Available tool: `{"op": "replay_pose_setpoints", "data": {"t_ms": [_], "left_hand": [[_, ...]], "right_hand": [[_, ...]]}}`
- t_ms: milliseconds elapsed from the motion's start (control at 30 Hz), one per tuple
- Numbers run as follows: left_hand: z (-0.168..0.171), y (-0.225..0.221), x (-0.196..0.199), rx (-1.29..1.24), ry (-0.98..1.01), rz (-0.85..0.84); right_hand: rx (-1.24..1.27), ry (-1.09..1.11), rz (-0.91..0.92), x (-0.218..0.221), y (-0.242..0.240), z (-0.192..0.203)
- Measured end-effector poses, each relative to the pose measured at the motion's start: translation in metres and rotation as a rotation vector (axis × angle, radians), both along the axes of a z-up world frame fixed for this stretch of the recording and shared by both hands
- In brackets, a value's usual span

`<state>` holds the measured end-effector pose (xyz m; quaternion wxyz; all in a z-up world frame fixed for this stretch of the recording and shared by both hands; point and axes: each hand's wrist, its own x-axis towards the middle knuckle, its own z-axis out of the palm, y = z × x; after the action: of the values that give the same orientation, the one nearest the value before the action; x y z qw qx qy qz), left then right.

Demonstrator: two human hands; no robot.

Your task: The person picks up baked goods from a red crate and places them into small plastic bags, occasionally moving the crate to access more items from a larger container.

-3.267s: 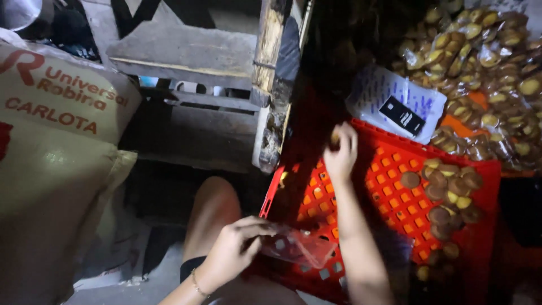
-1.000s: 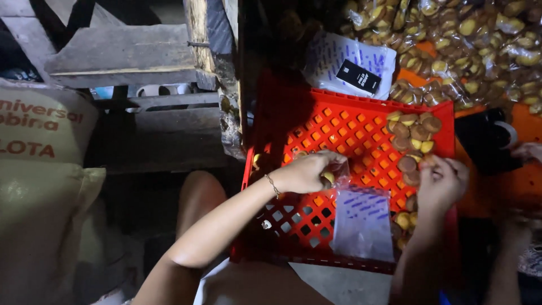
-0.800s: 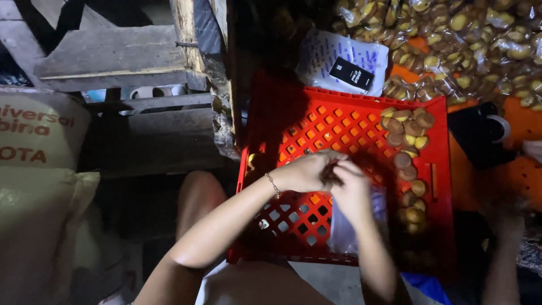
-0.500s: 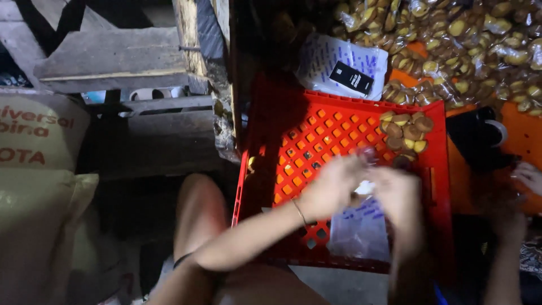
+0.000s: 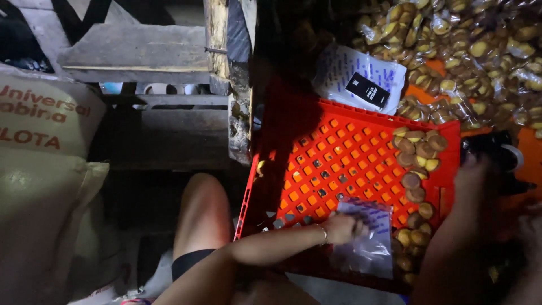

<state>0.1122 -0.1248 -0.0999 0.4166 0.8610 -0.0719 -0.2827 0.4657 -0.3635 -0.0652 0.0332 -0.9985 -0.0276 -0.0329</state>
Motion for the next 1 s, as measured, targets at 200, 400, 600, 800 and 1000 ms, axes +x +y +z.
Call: {"op": "replay_pose_setpoints", "data": {"t_ms": [200, 400, 600, 800, 1000], "left_hand": [[0.042, 0.045, 0.014, -0.194, -0.503, 0.375], [0.108, 0.144, -0.065, -0.625, -0.364, 0.128], [0.121, 0.131, -0.107, -0.185, -0.978, 0.298], [0.146, 0.11, -0.144, -0.461, -0.382, 0.183], [0.078, 0.158, -0.14, 0.184, -0.517, 0.612]], "right_hand": [[0.608, 0.557, 0.644, -0.246, 0.123, 0.079], [0.96, 0.139, 0.177, -0.34, 0.125, 0.082], [1.097, 0.289, 0.435, -0.396, 0.166, 0.103], [1.033, 0.186, 0.363, -0.357, 0.16, 0.059], [0.98, 0.467, 0.795, -0.339, 0.128, 0.089]]}}
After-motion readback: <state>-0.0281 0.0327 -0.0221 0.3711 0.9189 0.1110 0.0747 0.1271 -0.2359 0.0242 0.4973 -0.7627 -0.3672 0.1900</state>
